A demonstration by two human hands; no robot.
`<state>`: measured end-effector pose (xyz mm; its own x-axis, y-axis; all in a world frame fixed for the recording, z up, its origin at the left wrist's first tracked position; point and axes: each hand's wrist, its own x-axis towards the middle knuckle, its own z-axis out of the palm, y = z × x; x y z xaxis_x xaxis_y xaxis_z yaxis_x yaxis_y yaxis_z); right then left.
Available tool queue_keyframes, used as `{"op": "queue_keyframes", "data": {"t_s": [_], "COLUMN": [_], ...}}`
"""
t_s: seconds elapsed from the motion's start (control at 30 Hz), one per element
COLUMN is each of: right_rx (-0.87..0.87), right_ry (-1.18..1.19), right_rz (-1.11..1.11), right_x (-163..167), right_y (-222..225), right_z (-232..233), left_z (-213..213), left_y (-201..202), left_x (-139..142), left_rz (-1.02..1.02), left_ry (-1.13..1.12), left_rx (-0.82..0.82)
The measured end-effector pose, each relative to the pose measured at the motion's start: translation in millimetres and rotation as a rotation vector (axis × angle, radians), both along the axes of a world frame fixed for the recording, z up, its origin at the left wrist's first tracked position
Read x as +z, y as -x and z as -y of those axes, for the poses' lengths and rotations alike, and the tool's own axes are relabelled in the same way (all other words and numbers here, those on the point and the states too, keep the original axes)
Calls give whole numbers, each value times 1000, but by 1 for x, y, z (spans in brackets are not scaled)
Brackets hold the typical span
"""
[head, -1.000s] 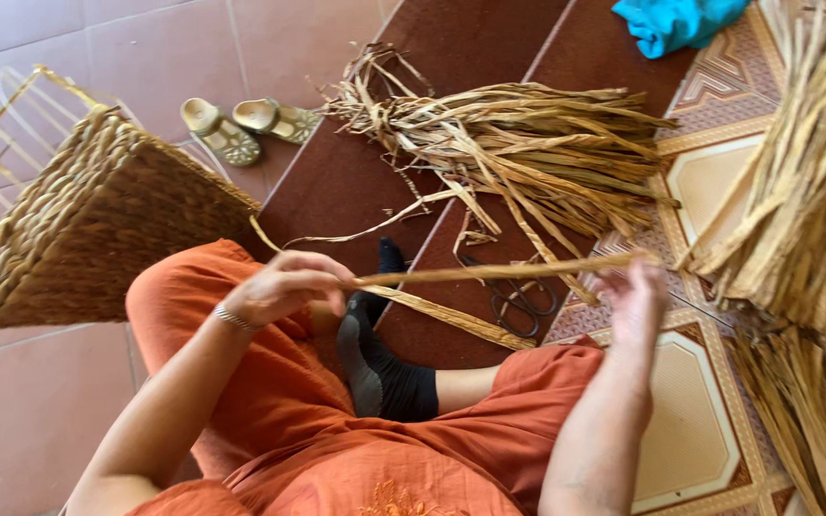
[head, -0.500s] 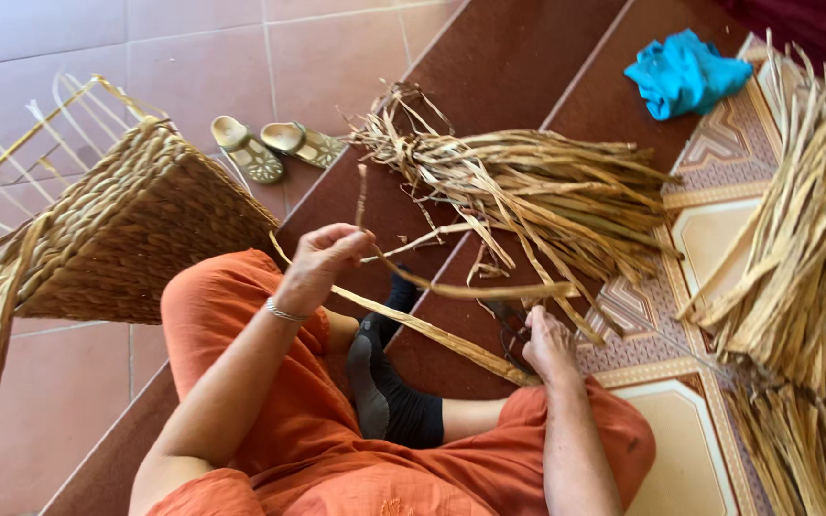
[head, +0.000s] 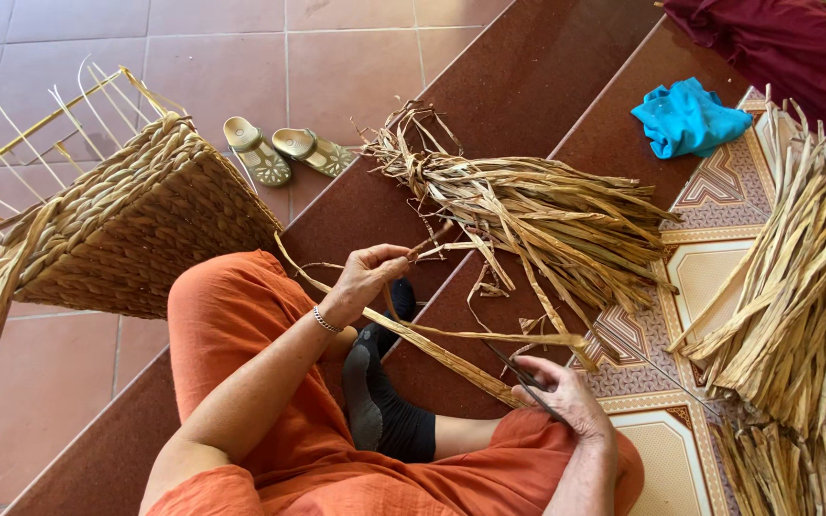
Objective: The person sits on the floor and uses scissors to trim and separate dried palm leaves. They repeatedly pick up individual strands, cut them to length, and place the trimmed pieces into a growing pile.
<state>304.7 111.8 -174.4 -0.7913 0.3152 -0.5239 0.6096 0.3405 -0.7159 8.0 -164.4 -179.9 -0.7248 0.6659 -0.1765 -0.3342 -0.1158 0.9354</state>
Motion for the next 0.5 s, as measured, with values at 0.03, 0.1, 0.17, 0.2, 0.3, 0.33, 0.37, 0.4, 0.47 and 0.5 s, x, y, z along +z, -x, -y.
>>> {"op": "queue_keyframes", "data": {"t_s": [0.03,0.1,0.17,0.2,0.3,0.33,0.37,0.4,0.47,0.5], "right_rx": [27,65,82,105,144,134,123,108,79,93], "right_ry": [41,102,140,203,343,360,378,375,369,363], "right_rz": [-89,-115,10,-16,-137,-207,-276,-327,-429,-483], "right_x": [0,0,0,1,2,0,-2,-3,-6,-4], "right_y": [-1,0,6,8,18,25,30,35,52,57], "right_z": [2,6,11,13,25,33,42,50,66,71], "left_z": [-2,-3,-5,-7,-10,-12,-14,-15,-17,-18], "left_y": [-2,-5,-9,-11,-14,-15,-17,-19,-22,-23], "left_x": [2,9,16,19,23,23,22,21,18,17], "left_rz": [-7,-25,-19,-14,-33,-31,-27,-24,-35,-43], "left_ry": [-7,-18,-20,-22,-9,7,25,43,18,5], "left_rx": [-9,-26,19,39,37,32,25,17,-3,-12]}}
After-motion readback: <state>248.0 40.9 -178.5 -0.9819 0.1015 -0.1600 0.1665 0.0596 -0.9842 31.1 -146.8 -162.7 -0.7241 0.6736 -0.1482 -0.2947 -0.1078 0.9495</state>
